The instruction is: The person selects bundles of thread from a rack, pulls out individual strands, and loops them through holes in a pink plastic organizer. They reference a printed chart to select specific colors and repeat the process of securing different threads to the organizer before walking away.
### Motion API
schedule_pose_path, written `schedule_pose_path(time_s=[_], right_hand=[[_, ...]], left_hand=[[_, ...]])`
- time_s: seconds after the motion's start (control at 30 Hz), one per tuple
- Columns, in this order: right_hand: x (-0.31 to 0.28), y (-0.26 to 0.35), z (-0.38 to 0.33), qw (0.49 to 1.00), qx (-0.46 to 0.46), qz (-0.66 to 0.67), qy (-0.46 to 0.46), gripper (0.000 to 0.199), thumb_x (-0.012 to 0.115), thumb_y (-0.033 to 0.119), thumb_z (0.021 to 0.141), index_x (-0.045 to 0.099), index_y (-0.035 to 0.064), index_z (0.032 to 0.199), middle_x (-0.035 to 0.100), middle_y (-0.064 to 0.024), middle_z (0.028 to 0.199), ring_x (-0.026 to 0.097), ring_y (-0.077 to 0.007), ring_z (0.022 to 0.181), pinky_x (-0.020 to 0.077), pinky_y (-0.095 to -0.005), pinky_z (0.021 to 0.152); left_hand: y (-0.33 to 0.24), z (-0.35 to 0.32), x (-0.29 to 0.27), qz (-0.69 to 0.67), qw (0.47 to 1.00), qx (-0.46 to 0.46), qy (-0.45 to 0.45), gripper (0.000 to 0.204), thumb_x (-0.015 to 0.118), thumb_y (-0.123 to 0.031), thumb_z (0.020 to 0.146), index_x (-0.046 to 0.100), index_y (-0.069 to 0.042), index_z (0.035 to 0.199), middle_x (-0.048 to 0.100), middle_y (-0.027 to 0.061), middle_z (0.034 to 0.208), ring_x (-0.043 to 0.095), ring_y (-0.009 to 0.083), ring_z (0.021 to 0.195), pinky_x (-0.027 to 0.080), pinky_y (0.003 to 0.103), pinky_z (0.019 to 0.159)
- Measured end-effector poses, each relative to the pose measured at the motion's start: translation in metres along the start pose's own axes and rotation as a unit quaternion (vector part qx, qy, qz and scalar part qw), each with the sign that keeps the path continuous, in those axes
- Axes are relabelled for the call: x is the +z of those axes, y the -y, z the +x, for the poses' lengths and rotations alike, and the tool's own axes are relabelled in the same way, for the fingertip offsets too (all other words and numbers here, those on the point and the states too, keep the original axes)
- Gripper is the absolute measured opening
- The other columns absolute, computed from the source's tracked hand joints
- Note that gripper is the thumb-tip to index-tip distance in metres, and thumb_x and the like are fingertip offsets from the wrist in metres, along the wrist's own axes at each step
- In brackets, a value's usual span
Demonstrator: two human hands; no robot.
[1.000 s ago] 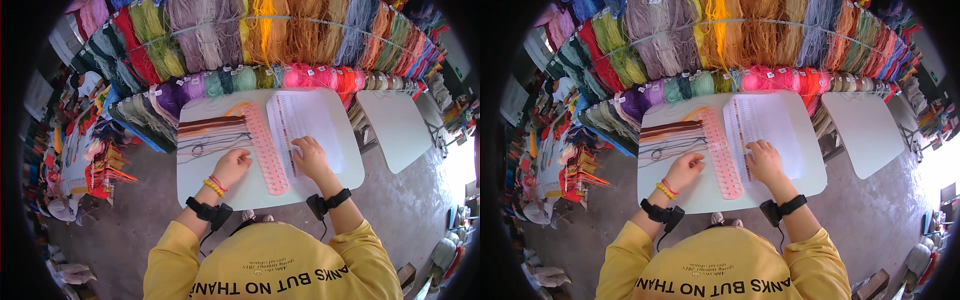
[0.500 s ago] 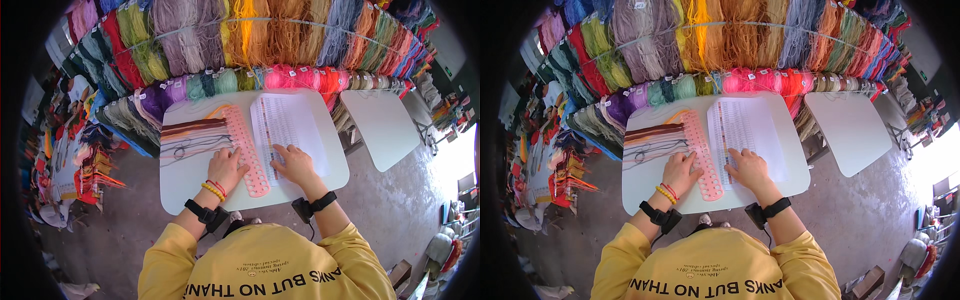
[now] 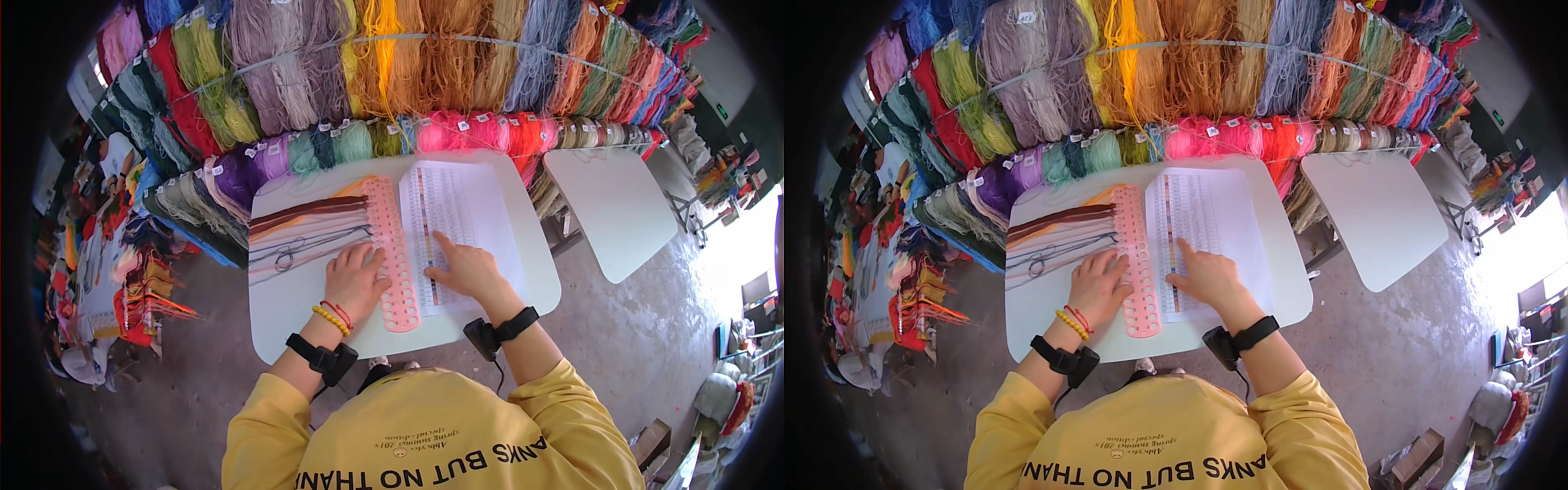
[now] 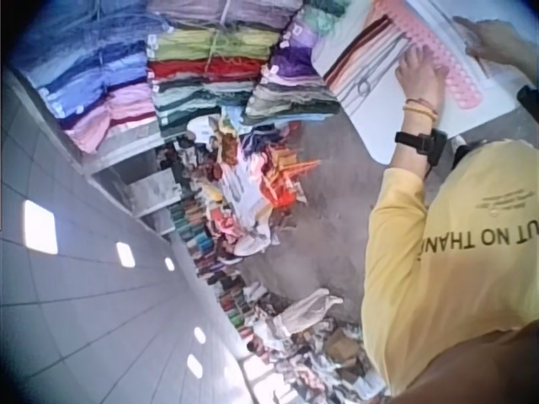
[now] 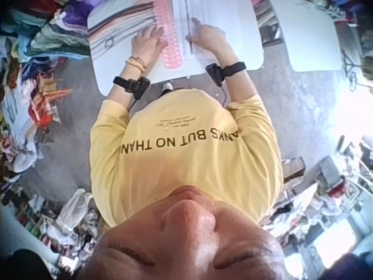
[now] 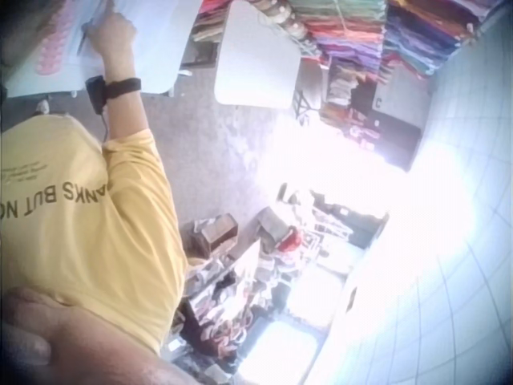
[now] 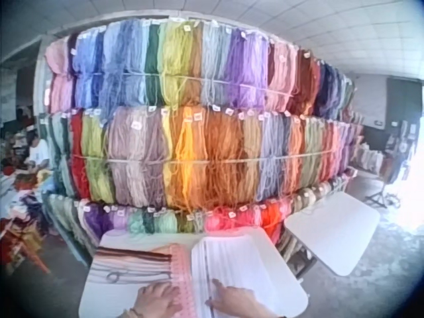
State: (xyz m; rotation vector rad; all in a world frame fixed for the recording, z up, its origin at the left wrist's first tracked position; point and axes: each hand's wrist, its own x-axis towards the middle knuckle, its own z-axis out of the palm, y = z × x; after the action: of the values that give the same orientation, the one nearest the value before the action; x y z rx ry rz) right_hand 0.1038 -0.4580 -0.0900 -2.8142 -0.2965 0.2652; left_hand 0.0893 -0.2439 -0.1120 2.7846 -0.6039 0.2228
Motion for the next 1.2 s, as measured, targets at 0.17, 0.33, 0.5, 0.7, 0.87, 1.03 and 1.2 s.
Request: schedule_pose_path(time_s=[0.17,0.33,0.5,0.7,0.87,1.03,1.2], right_hand=[[-0.0028,0.0006,0.004,1.0,0.012,0.003,0.017,0.069,0.057,0.042,0.07,0.032,0.0087,0.124,0.06,-0.0188,0.081,0.059,-0.0316,0.075,0.0462,-0.041,0.066],[-0.0032,-0.0006,0.0064,1.0,0.011,0.005,0.015,0.07,0.057,0.043,0.071,0.031,0.0094,0.126,0.059,-0.0212,0.078,0.059,-0.0338,0.073,0.0455,-0.0413,0.066],[-0.005,0.0004,0.006,1.0,0.013,0.005,0.021,0.071,0.058,0.043,0.07,0.03,0.008,0.125,0.059,-0.0214,0.076,0.059,-0.0342,0.072,0.0455,-0.0415,0.066],[-0.0037,-0.0015,0.007,1.0,0.009,0.005,0.02,0.071,0.058,0.043,0.07,0.03,0.0067,0.125,0.059,-0.0215,0.076,0.059,-0.0344,0.071,0.0456,-0.0421,0.065],[-0.0044,-0.0026,0.0079,1.0,0.004,0.012,0.018,0.071,0.058,0.042,0.07,0.03,0.0068,0.125,0.059,-0.0215,0.076,0.059,-0.0346,0.071,0.0456,-0.0426,0.065],[-0.0051,-0.0028,0.0078,1.0,0.002,0.019,0.019,0.07,0.058,0.041,0.071,0.03,0.0078,0.126,0.059,-0.022,0.077,0.058,-0.0359,0.073,0.0452,-0.043,0.066],[-0.0077,-0.002,0.0074,0.999,0.013,0.028,0.023,0.07,0.058,0.041,0.071,0.03,0.008,0.126,0.059,-0.0228,0.078,0.058,-0.0367,0.074,0.0448,-0.0433,0.067]], left_hand=[[0.0049,0.0038,0.0007,-0.022,1.0,0.009,0.006,0.048,0.059,-0.029,0.069,0.049,-0.011,0.112,0.041,0.008,0.118,0.034,0.0259,0.111,0.027,0.042,0.09],[0.0045,0.0042,0.0014,-0.029,1.0,0.008,-0.001,0.047,0.058,-0.028,0.07,0.049,-0.01,0.112,0.041,0.0086,0.119,0.033,0.027,0.112,0.027,0.043,0.09],[0.0035,0.0025,-0.0004,-0.034,0.999,0.008,-0.003,0.047,0.058,-0.028,0.07,0.049,-0.01,0.112,0.04,0.009,0.119,0.033,0.0276,0.113,0.026,0.043,0.09],[0.0037,0.0027,-0.0005,-0.034,0.999,0.01,0.006,0.048,0.058,-0.028,0.071,0.048,-0.009,0.114,0.04,0.009,0.12,0.032,0.0279,0.114,0.025,0.043,0.091],[0.0035,0.0028,-0.0013,-0.035,0.999,0.004,0.012,0.049,0.058,-0.028,0.071,0.047,-0.009,0.115,0.039,0.009,0.121,0.031,0.0285,0.114,0.024,0.043,0.092],[0.0029,0.0026,-0.0016,-0.042,0.999,0.001,0.014,0.05,0.058,-0.027,0.071,0.046,-0.01,0.116,0.038,0.0088,0.121,0.03,0.0285,0.115,0.023,0.042,0.093],[0.003,0.0025,-0.0004,-0.047,0.999,0.001,0.014,0.051,0.059,-0.026,0.07,0.046,-0.01,0.117,0.038,0.0089,0.121,0.03,0.0291,0.115,0.024,0.042,0.093]])
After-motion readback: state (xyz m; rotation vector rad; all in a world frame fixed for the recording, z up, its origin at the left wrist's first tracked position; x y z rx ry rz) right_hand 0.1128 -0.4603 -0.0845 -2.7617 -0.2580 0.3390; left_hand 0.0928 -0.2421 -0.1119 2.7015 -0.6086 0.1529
